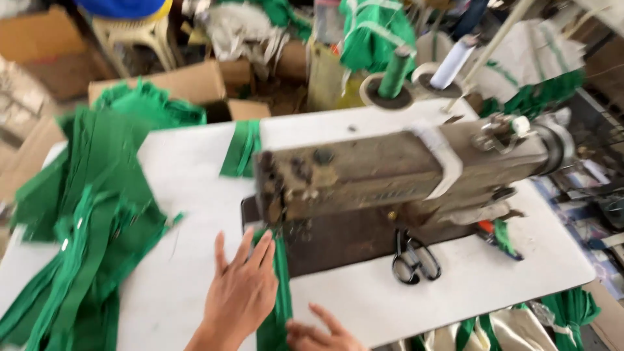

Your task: A person is using an industrial sewing machine to join green fabric strips together.

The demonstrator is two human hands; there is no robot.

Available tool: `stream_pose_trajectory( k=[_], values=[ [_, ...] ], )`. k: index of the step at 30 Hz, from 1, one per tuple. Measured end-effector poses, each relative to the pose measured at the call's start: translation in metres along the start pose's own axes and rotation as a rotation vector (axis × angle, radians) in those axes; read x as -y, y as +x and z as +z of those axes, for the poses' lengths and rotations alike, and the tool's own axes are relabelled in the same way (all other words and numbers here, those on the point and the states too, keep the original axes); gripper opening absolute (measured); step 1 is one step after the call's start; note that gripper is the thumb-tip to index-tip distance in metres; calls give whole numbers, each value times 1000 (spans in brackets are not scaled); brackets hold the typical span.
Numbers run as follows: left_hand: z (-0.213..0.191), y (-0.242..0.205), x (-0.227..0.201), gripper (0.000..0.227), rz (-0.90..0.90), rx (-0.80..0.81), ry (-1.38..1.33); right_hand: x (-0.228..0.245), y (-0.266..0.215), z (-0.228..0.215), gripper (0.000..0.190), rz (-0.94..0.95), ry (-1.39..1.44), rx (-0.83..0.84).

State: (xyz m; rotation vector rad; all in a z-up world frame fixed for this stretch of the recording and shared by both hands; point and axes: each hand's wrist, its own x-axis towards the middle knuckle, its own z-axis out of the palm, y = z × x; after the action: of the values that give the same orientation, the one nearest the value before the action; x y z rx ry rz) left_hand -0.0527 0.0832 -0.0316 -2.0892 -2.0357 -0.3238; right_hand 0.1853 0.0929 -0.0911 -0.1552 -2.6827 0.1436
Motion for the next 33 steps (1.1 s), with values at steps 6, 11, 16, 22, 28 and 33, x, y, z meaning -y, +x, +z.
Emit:
stream_pose_trajectory(
  k=[6,11,16,22,28,33],
  values=[
    [-2,-1,-11,61,-1,130,199,13,37,-63,12,-3,251,56],
    [7,-2,-10,65,2,143,175,14,49,-74,15,34,280,66],
    [16,2,-5,67,10,133,192,11,62,-82,10,53,295,52],
    [26,9,0,66,-1,127,198,4,66,-84,18,30,274,56],
    [30,21,8,60,-15,92,144,-4,74,-88,18,45,269,-1],
    [21,38,11,36,-81,180,2,-15,73,-78,18,56,245,-51]
  ],
)
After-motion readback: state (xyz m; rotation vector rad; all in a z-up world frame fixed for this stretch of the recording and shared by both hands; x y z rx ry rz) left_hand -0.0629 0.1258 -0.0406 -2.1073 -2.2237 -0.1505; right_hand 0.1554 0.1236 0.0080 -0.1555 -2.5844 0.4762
